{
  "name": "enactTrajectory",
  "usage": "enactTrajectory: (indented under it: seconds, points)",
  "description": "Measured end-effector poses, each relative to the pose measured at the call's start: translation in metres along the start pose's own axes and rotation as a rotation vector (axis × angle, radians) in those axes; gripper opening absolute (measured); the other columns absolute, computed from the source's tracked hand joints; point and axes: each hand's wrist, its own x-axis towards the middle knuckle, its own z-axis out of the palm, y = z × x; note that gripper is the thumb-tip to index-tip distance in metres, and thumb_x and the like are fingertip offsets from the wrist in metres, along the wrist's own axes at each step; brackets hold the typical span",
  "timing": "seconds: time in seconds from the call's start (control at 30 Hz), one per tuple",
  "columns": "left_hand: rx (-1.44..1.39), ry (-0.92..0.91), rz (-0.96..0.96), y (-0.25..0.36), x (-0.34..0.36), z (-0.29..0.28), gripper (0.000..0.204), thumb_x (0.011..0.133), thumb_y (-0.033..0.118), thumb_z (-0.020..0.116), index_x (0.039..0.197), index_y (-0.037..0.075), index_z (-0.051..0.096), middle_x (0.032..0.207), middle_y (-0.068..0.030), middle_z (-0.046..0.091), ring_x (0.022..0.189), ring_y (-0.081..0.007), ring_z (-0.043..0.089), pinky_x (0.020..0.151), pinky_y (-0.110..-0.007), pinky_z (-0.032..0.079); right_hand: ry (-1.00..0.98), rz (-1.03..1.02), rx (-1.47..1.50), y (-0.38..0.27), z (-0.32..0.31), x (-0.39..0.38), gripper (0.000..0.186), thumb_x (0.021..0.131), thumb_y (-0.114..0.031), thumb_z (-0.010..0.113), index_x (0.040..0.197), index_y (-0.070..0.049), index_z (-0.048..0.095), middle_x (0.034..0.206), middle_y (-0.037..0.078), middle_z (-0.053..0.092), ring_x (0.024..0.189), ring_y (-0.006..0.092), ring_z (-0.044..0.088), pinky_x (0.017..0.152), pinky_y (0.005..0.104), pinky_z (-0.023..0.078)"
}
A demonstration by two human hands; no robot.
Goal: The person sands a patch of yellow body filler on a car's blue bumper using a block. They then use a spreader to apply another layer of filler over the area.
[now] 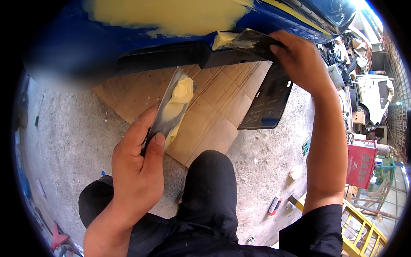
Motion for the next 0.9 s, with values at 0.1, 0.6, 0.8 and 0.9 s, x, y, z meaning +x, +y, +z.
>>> enactTrajectory:
  seconds: [0.1, 0.6, 0.8, 0.9]
  points:
    - [0.042, -0.049, -0.013, -0.001, 0.0, -0.004, 0.037, 0.093, 0.003, 0.047, 0.13, 0.001, 0.048, 0.111, -0.0085, 0.058, 0.095, -0.0121, 0.056, 0.077, -0.023, 0.047, -0.068, -0.023, 0.027, -0.004, -0.006, -0.001, 0.02, 0.085, -0.01, 0.059, 0.105, -0.008, 0.062, 0.09, 0.017, 0.065, 0.088, 0.037, 0.062, 0.075, 0.0413, 0.049]
    - [-0.007, 0.006, 0.011, 0.001, -0.002, -0.001, 0.035, 0.09, -0.001, 0.048, 0.125, -0.002, 0.052, 0.109, -0.0156, 0.062, 0.102, -0.0208, 0.06, 0.091, -0.029, 0.043, 0.036, -0.14, -0.021, -0.013, 0.011, 0.005, 0.018, 0.085, -0.008, 0.059, 0.102, -0.002, 0.061, 0.087, 0.019, 0.064, 0.08, 0.0393, 0.06, 0.069, 0.0395, 0.048]
    - [0.058, 0.01, 0.034, 0.005, -0.006, -0.003, 0.035, 0.09, 0.0, 0.048, 0.125, -0.002, 0.052, 0.11, -0.0156, 0.062, 0.102, -0.0214, 0.06, 0.09, -0.03, 0.043, 0.016, -0.099, -0.013, -0.014, 0.009, -0.003, 0.02, 0.084, -0.007, 0.057, 0.103, -0.007, 0.063, 0.09, 0.018, 0.065, 0.085, 0.0366, 0.062, 0.074, 0.0425, 0.049]
    - [0.052, 0.016, 0.041, 0.003, -0.005, -0.002, 0.036, 0.09, 0.0, 0.048, 0.126, -0.002, 0.051, 0.111, -0.016, 0.062, 0.102, -0.0217, 0.06, 0.09, -0.03, 0.043, -0.009, -0.118, 0.004, -0.018, 0.011, 0.0, 0.021, 0.083, -0.007, 0.057, 0.103, -0.007, 0.063, 0.089, 0.019, 0.065, 0.084, 0.0368, 0.062, 0.073, 0.0424, 0.049]
